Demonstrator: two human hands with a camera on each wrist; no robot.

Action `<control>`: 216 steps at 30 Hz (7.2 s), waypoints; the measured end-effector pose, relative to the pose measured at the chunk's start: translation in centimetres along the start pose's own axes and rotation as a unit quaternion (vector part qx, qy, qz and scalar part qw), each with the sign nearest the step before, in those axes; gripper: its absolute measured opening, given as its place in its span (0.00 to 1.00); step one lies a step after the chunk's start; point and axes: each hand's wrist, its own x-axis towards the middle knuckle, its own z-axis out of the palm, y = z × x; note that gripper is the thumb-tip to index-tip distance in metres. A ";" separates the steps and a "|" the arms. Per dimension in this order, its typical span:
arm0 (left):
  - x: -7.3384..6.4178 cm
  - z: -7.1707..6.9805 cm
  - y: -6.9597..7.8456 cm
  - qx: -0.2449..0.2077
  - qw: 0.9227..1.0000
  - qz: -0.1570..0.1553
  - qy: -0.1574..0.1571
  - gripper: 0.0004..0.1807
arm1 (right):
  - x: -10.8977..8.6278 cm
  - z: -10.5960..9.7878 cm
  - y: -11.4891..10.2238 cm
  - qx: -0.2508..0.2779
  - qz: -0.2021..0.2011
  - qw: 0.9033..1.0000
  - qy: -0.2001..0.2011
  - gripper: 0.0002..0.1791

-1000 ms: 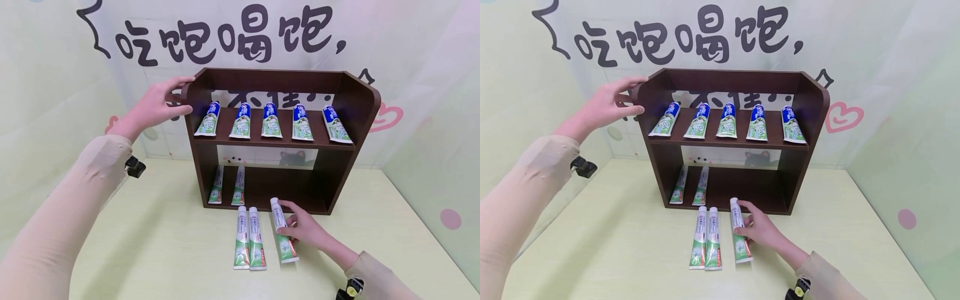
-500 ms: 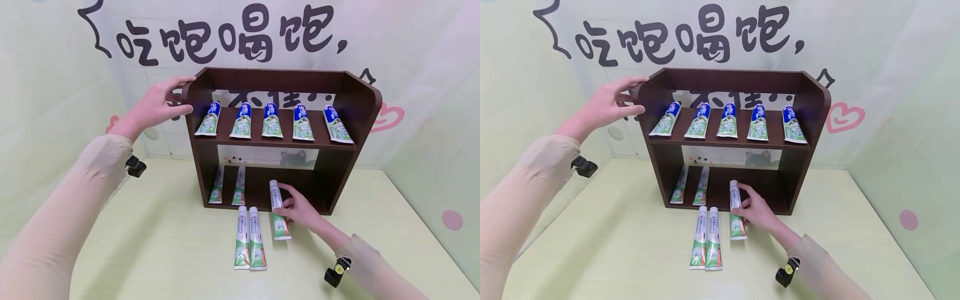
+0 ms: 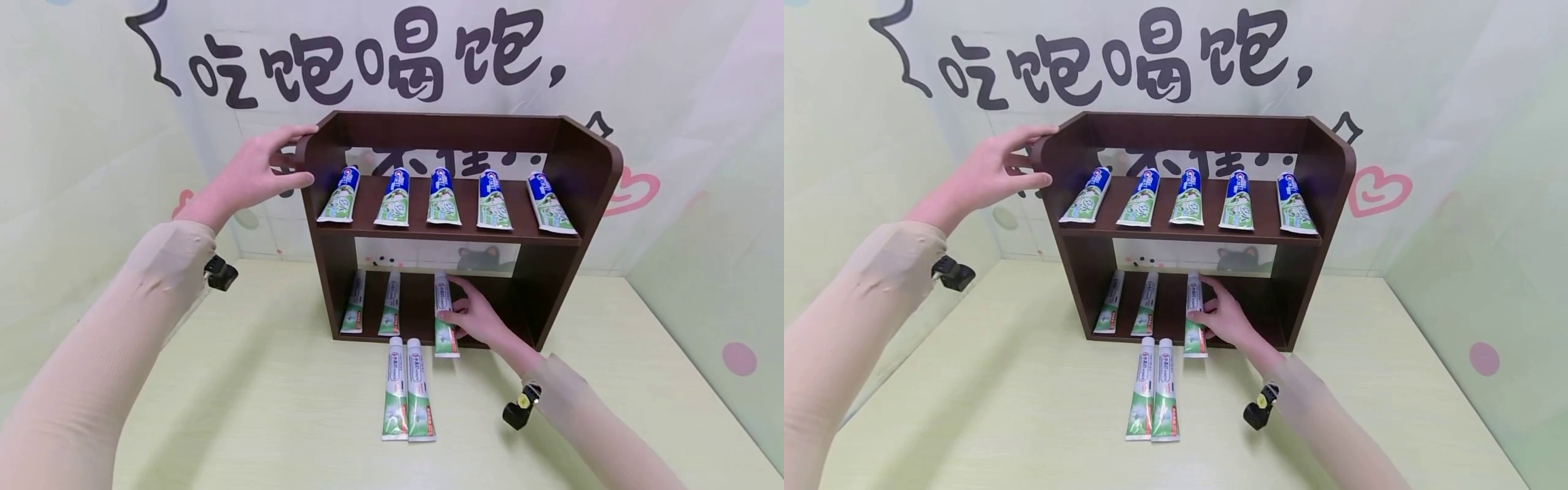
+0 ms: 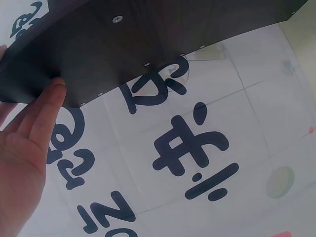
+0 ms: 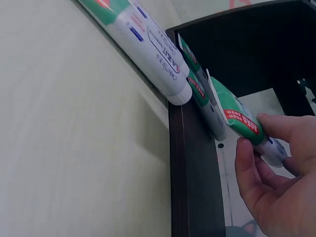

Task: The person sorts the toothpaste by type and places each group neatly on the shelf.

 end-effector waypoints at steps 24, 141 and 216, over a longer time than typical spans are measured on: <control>0.1 0.1 0.0 -0.011 1.000 0.002 0.005 0.37 | 5.8 0.5 1.8 0.071 0.010 0.997 0.019 0.46; -0.2 -0.3 0.3 0.006 1.000 -0.007 -0.017 0.38 | 3.4 1.2 1.9 -0.171 -0.041 0.984 0.004 0.33; -0.2 -0.2 0.5 -0.002 1.000 -0.005 -0.014 0.37 | -7.4 8.5 -0.4 -0.157 0.002 0.986 -0.063 0.45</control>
